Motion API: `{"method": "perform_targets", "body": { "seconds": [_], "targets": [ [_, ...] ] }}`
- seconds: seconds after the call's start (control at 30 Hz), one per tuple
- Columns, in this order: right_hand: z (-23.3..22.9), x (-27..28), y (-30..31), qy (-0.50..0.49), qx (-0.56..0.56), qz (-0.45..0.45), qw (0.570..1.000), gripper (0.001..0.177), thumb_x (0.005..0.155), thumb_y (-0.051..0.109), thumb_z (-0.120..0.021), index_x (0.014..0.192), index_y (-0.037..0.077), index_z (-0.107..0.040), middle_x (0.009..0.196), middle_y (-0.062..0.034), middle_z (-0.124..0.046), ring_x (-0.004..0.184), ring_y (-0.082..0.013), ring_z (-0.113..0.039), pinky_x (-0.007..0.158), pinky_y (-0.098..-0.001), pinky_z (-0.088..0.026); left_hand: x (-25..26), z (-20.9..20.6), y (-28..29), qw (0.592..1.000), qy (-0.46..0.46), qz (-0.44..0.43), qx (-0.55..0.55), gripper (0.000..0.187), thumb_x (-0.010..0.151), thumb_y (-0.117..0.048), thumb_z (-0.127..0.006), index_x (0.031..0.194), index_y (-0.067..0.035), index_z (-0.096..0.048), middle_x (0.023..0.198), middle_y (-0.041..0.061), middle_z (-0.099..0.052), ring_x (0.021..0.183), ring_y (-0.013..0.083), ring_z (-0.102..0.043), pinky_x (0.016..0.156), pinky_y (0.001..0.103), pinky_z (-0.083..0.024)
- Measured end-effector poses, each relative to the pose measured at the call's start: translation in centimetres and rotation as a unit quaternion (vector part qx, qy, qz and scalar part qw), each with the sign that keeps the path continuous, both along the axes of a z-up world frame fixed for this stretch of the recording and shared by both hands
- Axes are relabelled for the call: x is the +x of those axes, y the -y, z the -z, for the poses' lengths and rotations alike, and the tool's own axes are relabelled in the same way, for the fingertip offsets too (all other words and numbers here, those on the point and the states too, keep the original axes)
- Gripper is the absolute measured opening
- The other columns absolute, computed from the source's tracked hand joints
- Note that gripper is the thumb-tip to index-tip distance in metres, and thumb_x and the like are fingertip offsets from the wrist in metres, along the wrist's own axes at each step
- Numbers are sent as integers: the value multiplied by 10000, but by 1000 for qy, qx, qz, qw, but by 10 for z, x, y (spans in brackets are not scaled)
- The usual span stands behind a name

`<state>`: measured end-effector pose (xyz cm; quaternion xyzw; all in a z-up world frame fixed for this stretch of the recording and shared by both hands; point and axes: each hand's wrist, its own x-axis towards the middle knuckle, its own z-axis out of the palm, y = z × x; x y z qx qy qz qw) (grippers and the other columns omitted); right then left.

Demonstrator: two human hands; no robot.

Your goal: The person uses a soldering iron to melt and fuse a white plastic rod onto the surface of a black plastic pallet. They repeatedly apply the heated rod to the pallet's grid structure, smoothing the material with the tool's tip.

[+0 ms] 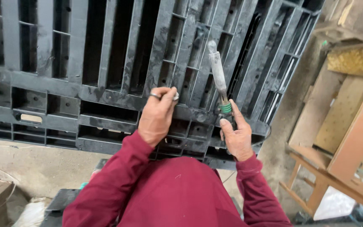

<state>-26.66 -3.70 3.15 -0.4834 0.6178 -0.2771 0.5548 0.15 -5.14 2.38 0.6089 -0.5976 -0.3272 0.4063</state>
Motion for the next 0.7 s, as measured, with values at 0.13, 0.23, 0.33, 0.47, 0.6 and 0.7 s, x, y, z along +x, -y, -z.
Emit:
{"method": "perform_targets", "body": {
  "seconds": [0.13, 0.23, 0.33, 0.47, 0.6, 0.7],
  "targets": [
    [10, -5, -1, 37, -13, 19, 999, 634, 1003, 126, -625, 1581, 19, -386, 963, -15, -642, 602, -63, -540, 507, -235, -471, -7, 14, 26, 993, 113, -31, 4, 97, 979, -39, -679, 1073, -27, -658, 1014, 152, -595, 959, 333, -594, 824, 428, -503],
    [12, -9, -2, 63, -18, 4, 998, 638, 1030, 142, -627, 1604, 4, -384, 914, -37, -627, 606, -67, -542, 523, -235, -471, -15, 16, 23, 987, 159, -35, 10, 75, 956, -52, -669, 1025, -42, -640, 1004, 153, -581, 952, 342, -582, 813, 437, -495],
    [12, -10, 0, 47, -14, 1, 999, 642, 1012, 137, -632, 1593, 5, -394, 944, -48, -641, 592, -70, -547, 505, -236, -468, -25, 0, -19, 977, 212, -28, 0, 94, 940, -46, -653, 1031, -34, -631, 1056, 166, -589, 960, 348, -573, 812, 437, -488],
    [14, -12, 3, 83, -9, -5, 997, 633, 1005, 113, -633, 1585, 21, -398, 1032, -49, -643, 618, -68, -552, 506, -239, -481, -30, -13, -48, 982, 160, -36, 98, 77, 942, -72, -695, 1014, -47, -682, 986, 132, -609, 919, 331, -589, 790, 425, -504],
    [17, -13, 10, 91, -7, -27, 995, 642, 995, 94, -636, 1585, 40, -391, 1122, -55, -654, 618, -68, -558, 507, -237, -486, -22, -19, -53, 990, -40, -53, 124, 161, 921, -41, -732, 1078, -24, -705, 1038, 122, -639, 928, 262, -661, 783, 348, -535],
    [16, -18, 8, 96, -4, -50, 994, 650, 1011, 90, -640, 1606, 45, -383, 1106, -67, -661, 634, -67, -562, 526, -237, -497, -19, -20, -45, 989, -30, -121, 75, 210, 941, 16, -703, 1150, -4, -683, 1160, 143, -587, 999, 273, -652, 840, 338, -549]
  ]
}}
